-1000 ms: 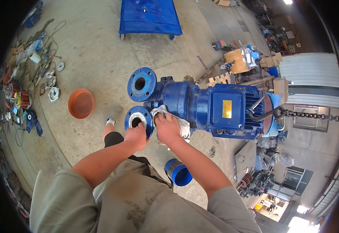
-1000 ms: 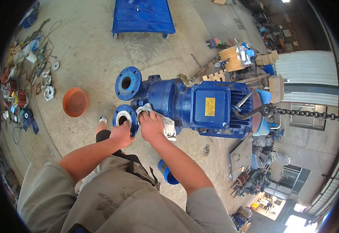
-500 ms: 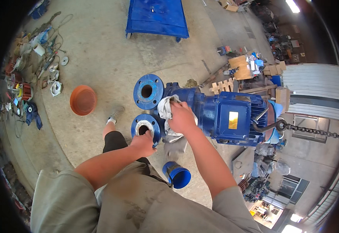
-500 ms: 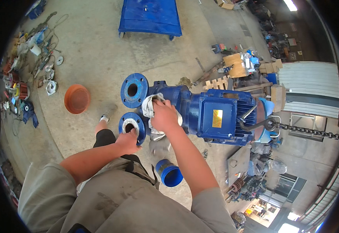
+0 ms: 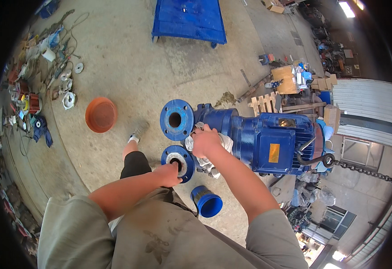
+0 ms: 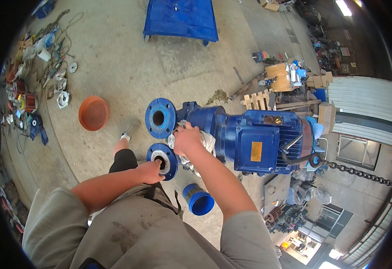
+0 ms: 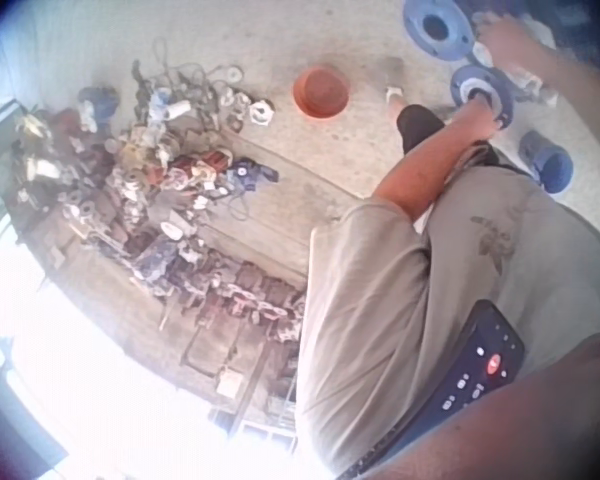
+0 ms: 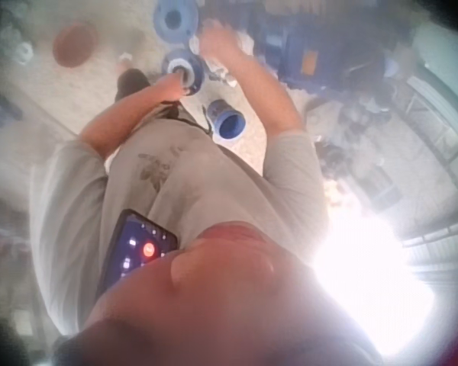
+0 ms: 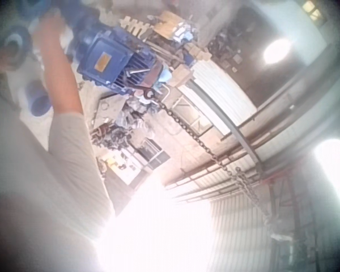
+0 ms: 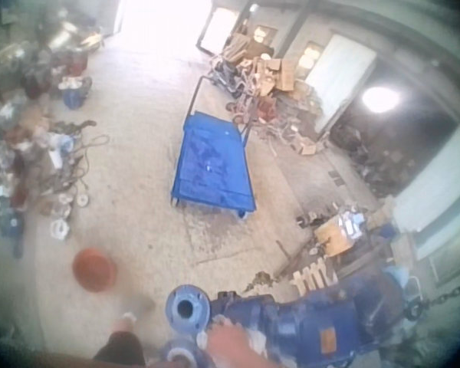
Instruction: The person wipes the exterior of a blue industrial pump with a white cloth. The pump is suspended by a chain hoist. The person rotates the pump to access different sides and continues wiping the surface.
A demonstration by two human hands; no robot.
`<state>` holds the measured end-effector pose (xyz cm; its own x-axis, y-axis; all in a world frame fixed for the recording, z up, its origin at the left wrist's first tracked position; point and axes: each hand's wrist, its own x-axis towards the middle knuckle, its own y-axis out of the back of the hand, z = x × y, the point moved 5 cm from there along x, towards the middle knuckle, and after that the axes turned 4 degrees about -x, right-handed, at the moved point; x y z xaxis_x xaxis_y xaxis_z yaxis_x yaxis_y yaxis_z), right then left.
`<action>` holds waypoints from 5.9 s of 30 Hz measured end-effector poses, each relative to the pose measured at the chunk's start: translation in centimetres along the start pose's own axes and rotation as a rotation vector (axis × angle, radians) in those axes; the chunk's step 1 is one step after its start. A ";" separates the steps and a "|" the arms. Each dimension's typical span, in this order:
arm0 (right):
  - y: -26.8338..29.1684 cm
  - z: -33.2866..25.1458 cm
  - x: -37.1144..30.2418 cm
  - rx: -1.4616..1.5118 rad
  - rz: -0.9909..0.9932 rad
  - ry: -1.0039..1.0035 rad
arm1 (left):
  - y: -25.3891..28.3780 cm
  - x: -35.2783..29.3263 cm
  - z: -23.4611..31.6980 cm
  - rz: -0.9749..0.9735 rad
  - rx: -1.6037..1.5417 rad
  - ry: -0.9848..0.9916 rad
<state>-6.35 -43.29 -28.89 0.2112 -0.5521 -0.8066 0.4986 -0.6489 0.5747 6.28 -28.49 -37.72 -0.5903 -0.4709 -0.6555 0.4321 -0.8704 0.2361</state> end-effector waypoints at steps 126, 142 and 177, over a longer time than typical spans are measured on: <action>-15.4 5.2 -16.2 1.491 1.379 -1.763 | 8.1 -2.5 44.4 -0.029 1.194 -1.676; -7.0 -7.2 6.9 2.280 0.984 -1.235 | 5.6 5.7 45.8 -0.009 1.366 -1.410; -19.2 4.7 -11.6 1.782 1.164 -1.702 | -0.6 7.9 47.7 0.199 1.345 -1.253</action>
<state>-22.27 -26.90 -29.89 -0.9858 0.0365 -0.1637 -0.0778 0.7651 0.6392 -31.17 -38.57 -8.88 -0.9751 0.1604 0.1529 0.1529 -0.0128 0.9882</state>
